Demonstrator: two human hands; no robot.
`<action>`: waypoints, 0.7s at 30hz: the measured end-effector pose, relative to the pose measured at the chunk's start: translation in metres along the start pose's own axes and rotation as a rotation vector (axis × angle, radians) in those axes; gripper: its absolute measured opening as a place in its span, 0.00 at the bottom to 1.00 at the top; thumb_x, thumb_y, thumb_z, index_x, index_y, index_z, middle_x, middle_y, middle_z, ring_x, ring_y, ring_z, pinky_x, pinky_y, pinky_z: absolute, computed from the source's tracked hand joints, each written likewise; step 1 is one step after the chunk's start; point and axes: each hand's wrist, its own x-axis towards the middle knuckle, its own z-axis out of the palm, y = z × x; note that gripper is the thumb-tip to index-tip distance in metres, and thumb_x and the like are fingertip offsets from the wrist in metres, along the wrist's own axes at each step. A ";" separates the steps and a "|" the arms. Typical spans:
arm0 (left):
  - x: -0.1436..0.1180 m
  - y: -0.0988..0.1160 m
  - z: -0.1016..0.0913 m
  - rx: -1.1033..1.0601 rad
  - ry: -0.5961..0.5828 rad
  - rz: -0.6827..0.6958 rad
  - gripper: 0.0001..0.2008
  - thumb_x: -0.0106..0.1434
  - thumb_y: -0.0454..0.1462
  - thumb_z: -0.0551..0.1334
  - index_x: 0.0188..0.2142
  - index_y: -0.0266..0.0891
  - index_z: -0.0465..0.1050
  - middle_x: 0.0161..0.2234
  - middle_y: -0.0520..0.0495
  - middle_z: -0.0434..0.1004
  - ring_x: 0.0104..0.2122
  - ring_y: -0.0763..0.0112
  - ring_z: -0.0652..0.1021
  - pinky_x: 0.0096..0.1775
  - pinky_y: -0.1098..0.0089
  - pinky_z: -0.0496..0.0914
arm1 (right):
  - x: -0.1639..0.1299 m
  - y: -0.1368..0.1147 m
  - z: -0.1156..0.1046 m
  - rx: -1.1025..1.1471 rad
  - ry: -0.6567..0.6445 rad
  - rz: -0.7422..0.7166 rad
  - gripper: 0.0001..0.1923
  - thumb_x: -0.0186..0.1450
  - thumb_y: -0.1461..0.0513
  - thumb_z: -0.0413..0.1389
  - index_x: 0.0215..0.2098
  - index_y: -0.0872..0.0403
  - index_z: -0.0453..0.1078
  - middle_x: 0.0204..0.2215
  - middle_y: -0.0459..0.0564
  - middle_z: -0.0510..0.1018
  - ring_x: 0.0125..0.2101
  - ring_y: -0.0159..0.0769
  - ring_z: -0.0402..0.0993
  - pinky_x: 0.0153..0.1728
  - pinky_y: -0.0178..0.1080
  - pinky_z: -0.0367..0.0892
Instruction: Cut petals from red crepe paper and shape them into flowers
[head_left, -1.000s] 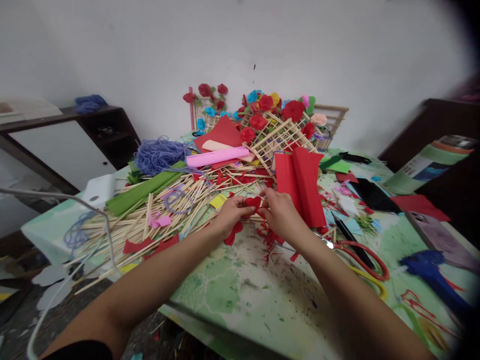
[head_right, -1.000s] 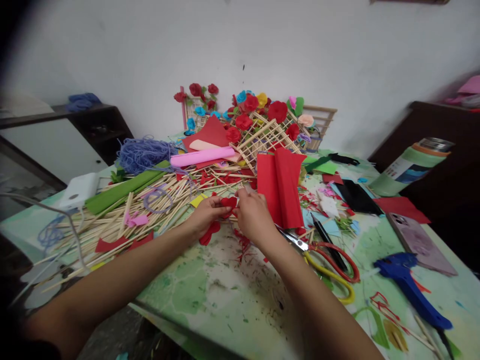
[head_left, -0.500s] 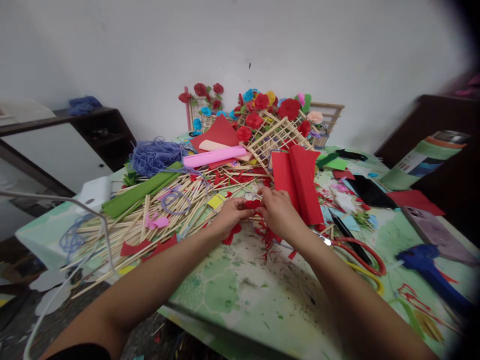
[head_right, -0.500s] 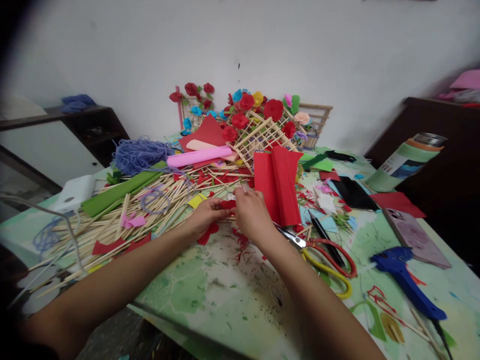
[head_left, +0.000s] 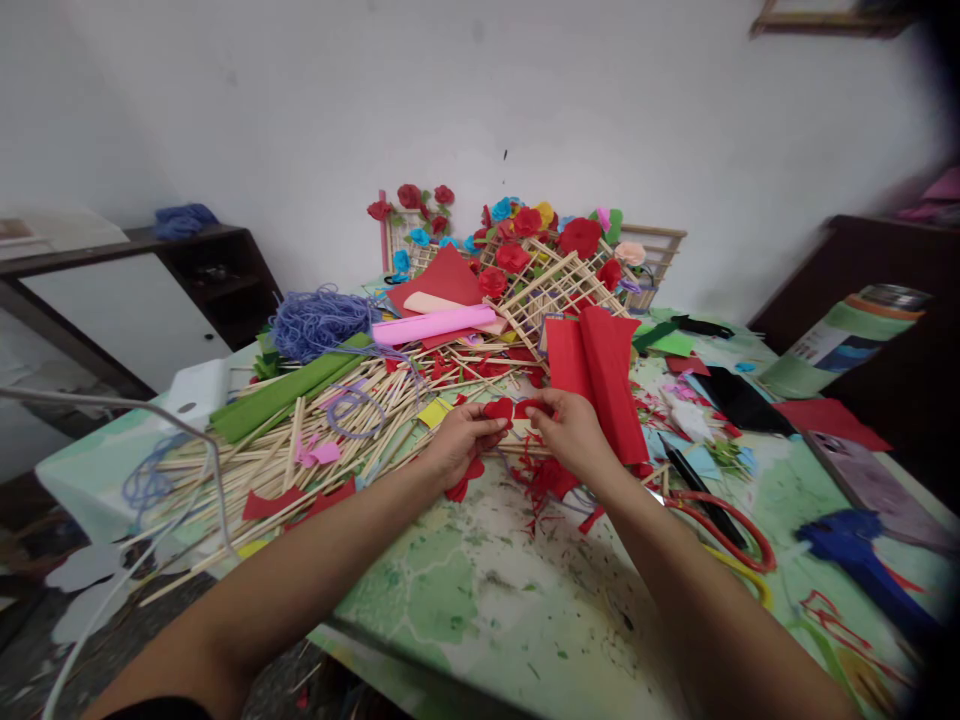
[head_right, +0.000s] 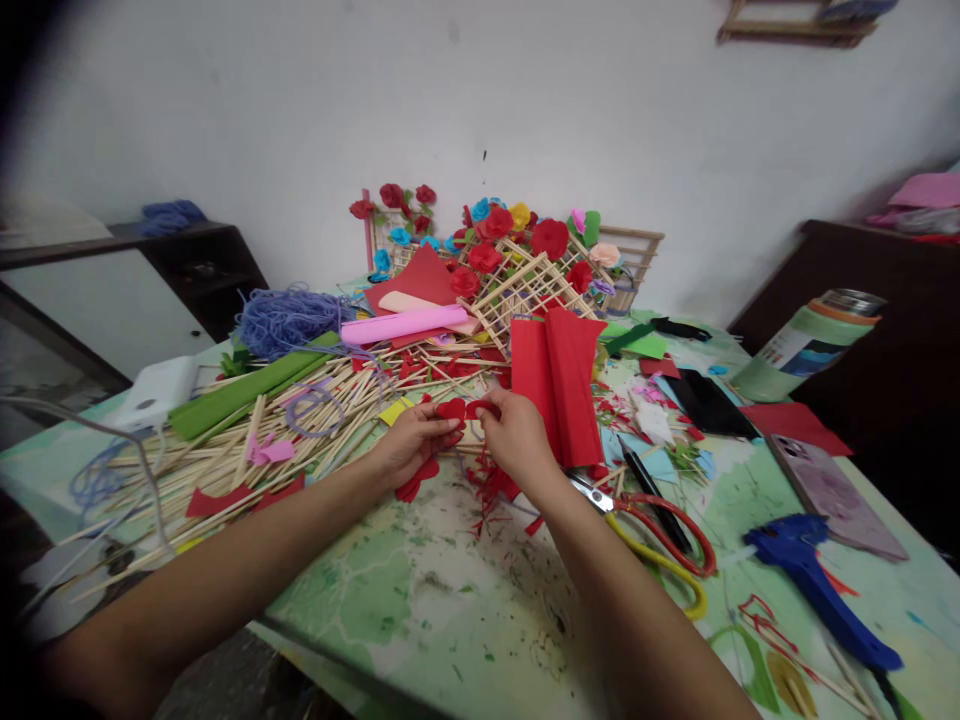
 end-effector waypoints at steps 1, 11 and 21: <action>0.000 -0.001 0.000 0.002 -0.008 0.000 0.10 0.43 0.29 0.70 0.27 0.33 0.74 0.26 0.49 0.75 0.25 0.77 0.75 0.31 0.76 0.69 | 0.000 -0.002 -0.001 0.005 -0.026 0.008 0.07 0.58 0.64 0.52 0.28 0.56 0.72 0.20 0.44 0.72 0.22 0.30 0.64 0.25 0.33 0.55; -0.003 -0.002 0.001 0.007 -0.047 0.009 0.12 0.42 0.30 0.71 0.29 0.33 0.77 0.28 0.49 0.77 0.26 0.77 0.75 0.32 0.76 0.67 | -0.002 0.005 0.014 -0.029 0.002 0.049 0.08 0.58 0.59 0.56 0.24 0.56 0.70 0.18 0.44 0.70 0.19 0.28 0.61 0.22 0.32 0.51; -0.003 -0.003 0.001 0.010 -0.064 0.021 0.12 0.42 0.30 0.71 0.29 0.32 0.76 0.25 0.49 0.76 0.24 0.78 0.74 0.31 0.75 0.67 | -0.003 0.012 0.021 -0.042 0.029 0.028 0.08 0.60 0.59 0.54 0.31 0.56 0.72 0.23 0.48 0.76 0.24 0.32 0.66 0.26 0.33 0.57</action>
